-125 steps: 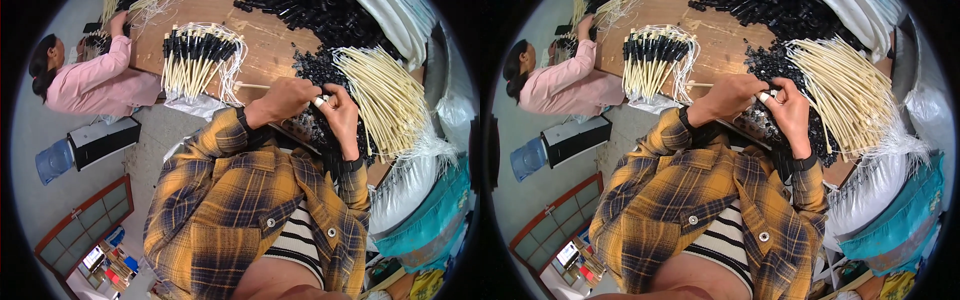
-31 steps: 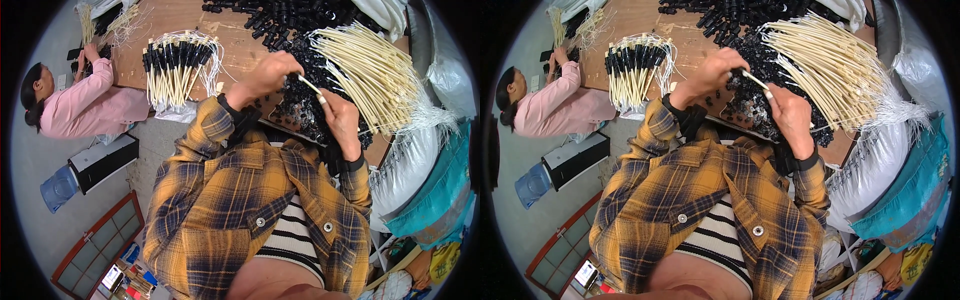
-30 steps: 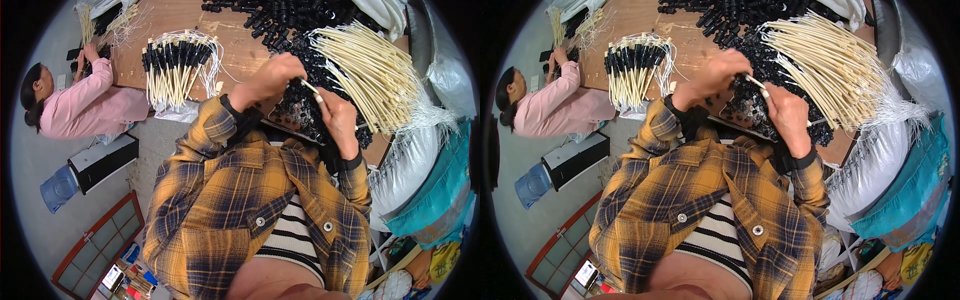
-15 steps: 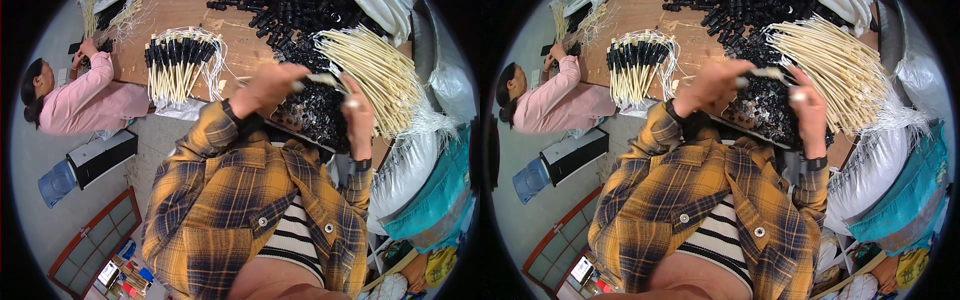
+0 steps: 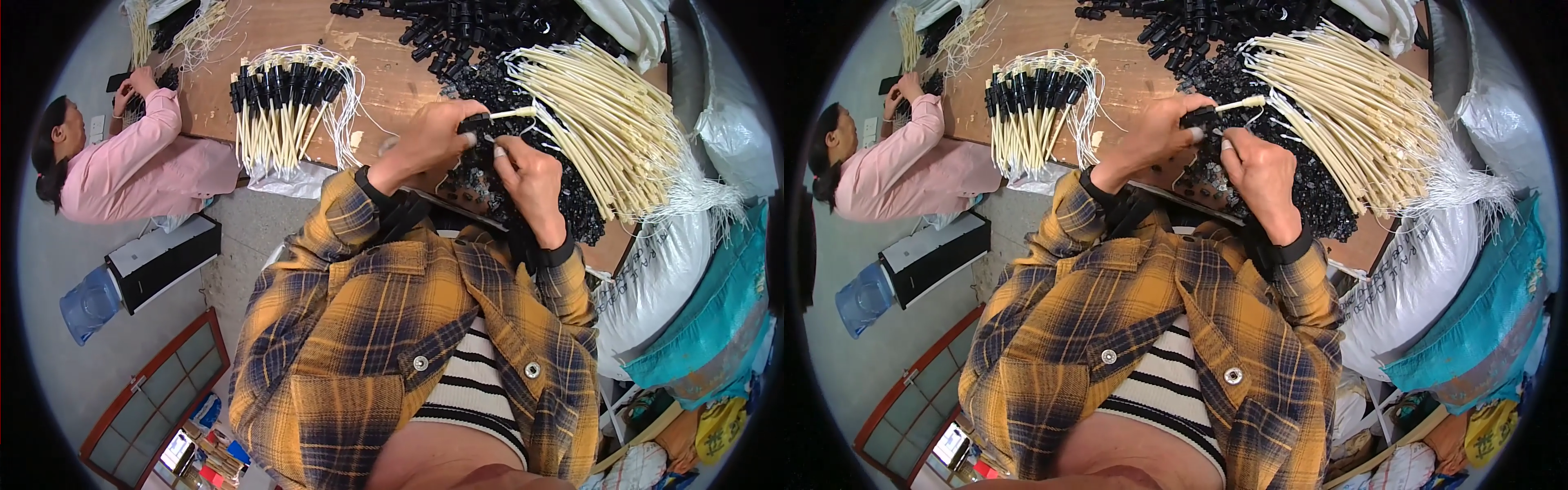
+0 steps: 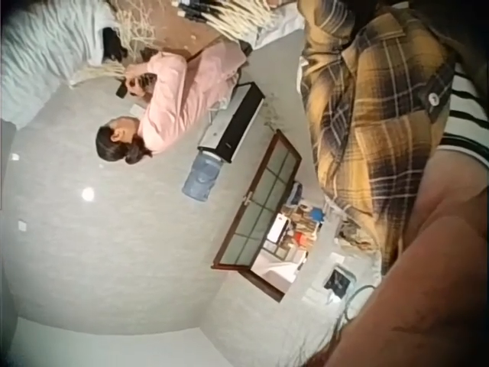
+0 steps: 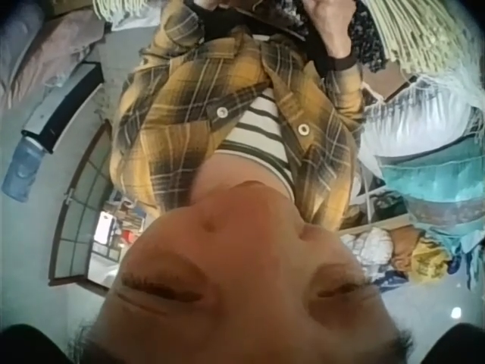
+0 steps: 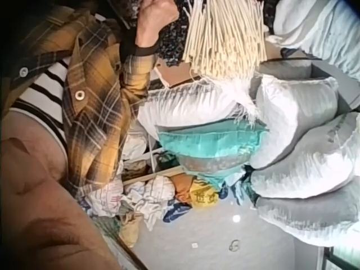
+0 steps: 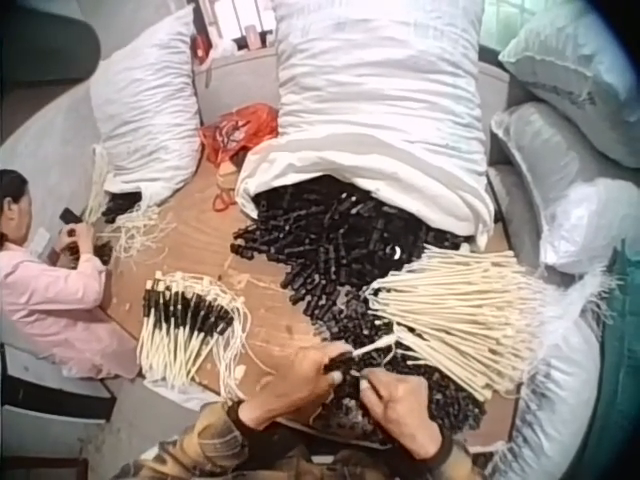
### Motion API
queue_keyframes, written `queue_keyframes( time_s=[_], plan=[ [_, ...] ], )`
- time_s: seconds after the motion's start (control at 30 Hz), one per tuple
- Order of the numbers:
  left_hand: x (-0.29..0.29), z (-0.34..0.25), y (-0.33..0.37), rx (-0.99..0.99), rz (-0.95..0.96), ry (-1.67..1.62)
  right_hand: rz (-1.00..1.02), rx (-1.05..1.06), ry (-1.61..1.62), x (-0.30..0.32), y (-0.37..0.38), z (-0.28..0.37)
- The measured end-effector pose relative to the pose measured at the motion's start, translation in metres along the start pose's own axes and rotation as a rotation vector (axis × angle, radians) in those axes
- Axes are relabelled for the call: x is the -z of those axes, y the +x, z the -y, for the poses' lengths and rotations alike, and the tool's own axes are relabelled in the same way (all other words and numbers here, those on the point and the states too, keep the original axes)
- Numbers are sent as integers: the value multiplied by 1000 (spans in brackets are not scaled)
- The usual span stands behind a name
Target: Manual assembly of wires into connector housings on an industrial workbench.
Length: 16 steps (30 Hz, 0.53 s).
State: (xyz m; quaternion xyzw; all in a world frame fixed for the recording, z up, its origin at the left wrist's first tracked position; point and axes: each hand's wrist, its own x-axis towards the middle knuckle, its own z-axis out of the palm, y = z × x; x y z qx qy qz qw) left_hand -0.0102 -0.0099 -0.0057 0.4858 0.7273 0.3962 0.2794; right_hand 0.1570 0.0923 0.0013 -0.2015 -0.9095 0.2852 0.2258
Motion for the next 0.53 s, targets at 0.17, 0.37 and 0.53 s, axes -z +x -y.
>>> queue_keyframes(
  time_s=[0.17,0.37,0.53],
  plan=[
    [0,9,-5,-194,-53,241,-45,-65,16,3,4,1],
    [-3,-3,-5,-280,-17,248,22,10,26,-2,4,-5],
    [-4,-8,-4,-206,125,276,36,-10,117,0,2,-1]
  ],
)
